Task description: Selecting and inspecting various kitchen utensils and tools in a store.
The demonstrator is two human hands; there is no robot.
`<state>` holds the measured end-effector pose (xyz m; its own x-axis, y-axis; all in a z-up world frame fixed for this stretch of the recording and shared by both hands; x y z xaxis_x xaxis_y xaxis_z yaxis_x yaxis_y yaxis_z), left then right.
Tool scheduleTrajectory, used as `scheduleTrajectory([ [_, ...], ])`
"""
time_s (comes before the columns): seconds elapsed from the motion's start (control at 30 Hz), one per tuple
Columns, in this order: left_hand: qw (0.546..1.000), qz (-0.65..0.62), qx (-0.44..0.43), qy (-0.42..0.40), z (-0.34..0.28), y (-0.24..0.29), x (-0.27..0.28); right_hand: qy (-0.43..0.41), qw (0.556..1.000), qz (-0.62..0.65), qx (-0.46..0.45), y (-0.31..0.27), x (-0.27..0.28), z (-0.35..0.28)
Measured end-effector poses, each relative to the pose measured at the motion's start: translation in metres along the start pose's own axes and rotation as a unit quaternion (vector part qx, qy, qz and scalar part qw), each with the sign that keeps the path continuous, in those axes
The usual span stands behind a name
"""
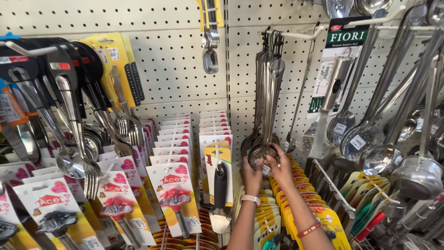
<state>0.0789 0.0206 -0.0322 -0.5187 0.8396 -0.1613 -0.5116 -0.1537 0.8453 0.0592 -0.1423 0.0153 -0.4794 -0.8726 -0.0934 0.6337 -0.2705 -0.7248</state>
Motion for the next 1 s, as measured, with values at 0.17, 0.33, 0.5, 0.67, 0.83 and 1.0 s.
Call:
scheduleTrajectory([
  [0.17,0.999,-0.026,-0.014,-0.017,0.001,0.025,0.003,0.011,1.0,-0.013,-0.007,0.021,-0.001,0.004],
  [0.33,0.991,0.091,-0.09,0.036,0.009,0.039,0.005,0.033,0.996,-0.076,0.028,0.001,0.0,0.016],
  [0.5,0.98,0.102,-0.149,0.082,0.023,0.063,0.006,-0.014,0.998,-0.031,-0.048,-0.021,-0.015,0.038],
  [0.67,0.989,0.075,-0.124,0.036,0.037,0.038,-0.005,-0.072,0.992,-0.009,-0.103,-0.034,-0.037,0.058],
  [0.83,0.998,0.01,-0.066,-0.018,0.04,0.029,-0.013,-0.083,0.982,-0.003,-0.167,-0.027,-0.055,0.063],
  [1.0,0.997,-0.002,-0.071,-0.012,0.046,0.001,-0.024,-0.09,0.989,-0.095,-0.071,0.001,-0.066,0.07],
])
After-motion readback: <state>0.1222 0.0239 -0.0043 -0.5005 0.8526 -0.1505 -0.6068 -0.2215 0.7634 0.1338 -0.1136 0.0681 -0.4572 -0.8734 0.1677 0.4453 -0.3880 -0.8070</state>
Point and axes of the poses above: each hand's wrist, its own z-axis towards the middle knuckle, its own x-axis out of the back of the hand, y = z × x, the point moved 10 cm from there along z, towards the middle knuckle, and after that the axes turned 15 degrees about y, right-handed, at the moved point
